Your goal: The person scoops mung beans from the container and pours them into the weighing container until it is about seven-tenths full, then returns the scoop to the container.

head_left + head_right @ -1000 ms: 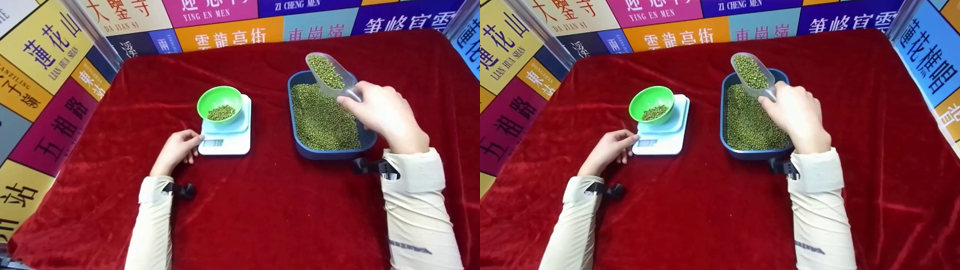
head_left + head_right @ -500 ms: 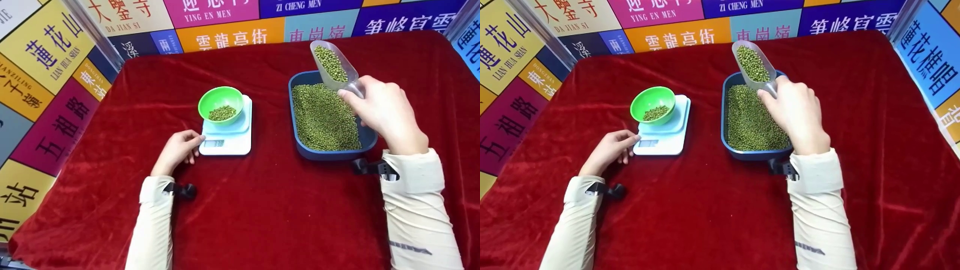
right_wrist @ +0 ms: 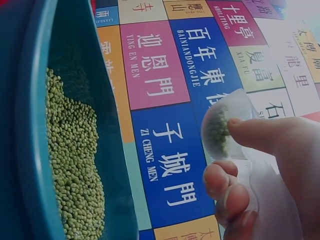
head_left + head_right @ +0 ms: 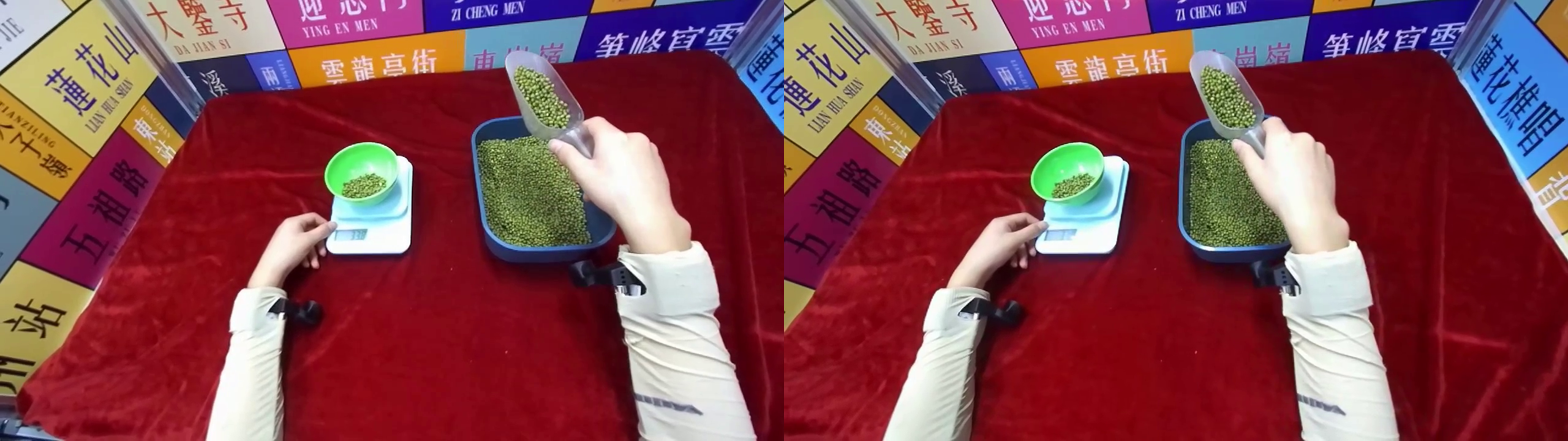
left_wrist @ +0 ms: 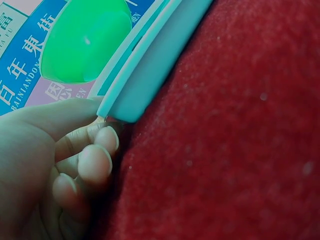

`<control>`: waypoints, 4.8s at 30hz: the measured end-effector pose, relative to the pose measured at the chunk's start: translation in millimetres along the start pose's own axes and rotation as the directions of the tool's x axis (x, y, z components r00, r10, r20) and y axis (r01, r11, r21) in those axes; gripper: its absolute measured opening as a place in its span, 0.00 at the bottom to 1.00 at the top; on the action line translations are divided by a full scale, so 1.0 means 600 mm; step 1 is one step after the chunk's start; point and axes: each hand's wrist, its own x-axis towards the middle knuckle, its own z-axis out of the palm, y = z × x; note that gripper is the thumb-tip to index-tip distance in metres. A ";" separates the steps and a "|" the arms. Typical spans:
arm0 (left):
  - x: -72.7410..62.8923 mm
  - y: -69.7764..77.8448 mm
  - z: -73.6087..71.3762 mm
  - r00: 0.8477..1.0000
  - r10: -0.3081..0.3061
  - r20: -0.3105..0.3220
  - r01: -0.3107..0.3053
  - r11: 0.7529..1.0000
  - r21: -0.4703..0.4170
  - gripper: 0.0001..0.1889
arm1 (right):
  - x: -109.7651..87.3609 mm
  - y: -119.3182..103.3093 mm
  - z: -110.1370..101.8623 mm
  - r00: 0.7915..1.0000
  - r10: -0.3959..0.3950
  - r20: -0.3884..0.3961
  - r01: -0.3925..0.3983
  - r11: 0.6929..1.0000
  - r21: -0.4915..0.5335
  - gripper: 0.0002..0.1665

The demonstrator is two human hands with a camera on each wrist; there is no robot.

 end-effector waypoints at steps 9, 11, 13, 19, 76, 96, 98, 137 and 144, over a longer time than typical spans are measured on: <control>0.001 0.000 0.000 1.000 0.002 0.007 -0.002 1.000 -0.001 0.19 | 0.003 -0.005 0.007 0.996 0.024 -0.084 -0.021 0.999 0.044 0.31; 0.002 -0.001 0.000 1.000 0.001 0.009 -0.001 1.000 0.001 0.20 | 0.004 -0.007 0.008 0.994 0.029 -0.101 -0.023 0.998 0.056 0.31; 0.003 -0.001 0.000 1.000 0.000 0.007 0.000 1.000 0.001 0.19 | 0.004 -0.009 0.009 0.993 0.034 -0.115 -0.026 0.997 0.066 0.31; 0.003 0.000 0.000 1.000 0.008 0.006 -0.008 1.000 0.005 0.20 | 0.005 -0.011 0.010 0.989 0.026 -0.145 -0.016 0.997 0.071 0.31; 0.006 -0.004 -0.007 0.999 0.007 0.039 -0.003 0.995 -0.103 0.18 | 0.021 -0.154 0.025 0.885 -0.369 0.285 0.434 0.874 -0.216 0.09; 0.006 -0.011 0.004 0.999 0.000 0.043 0.007 0.989 -0.146 0.17 | 0.057 -0.207 0.029 0.815 -0.377 0.440 0.530 0.791 -0.305 0.05; 0.007 -0.009 0.004 0.999 0.002 0.045 0.005 0.989 -0.147 0.16 | 0.059 -0.211 0.031 0.816 -0.379 0.437 0.533 0.786 -0.313 0.05; 0.009 -0.006 -0.007 0.999 0.026 0.032 -0.021 0.990 -0.138 0.15 | 0.079 -0.264 0.047 0.807 -0.451 0.382 0.579 0.733 -0.358 0.04; 0.010 -0.008 -0.007 0.999 0.027 0.031 -0.023 0.990 -0.136 0.15 | 0.080 -0.267 0.049 0.805 -0.474 0.358 0.589 0.712 -0.383 0.08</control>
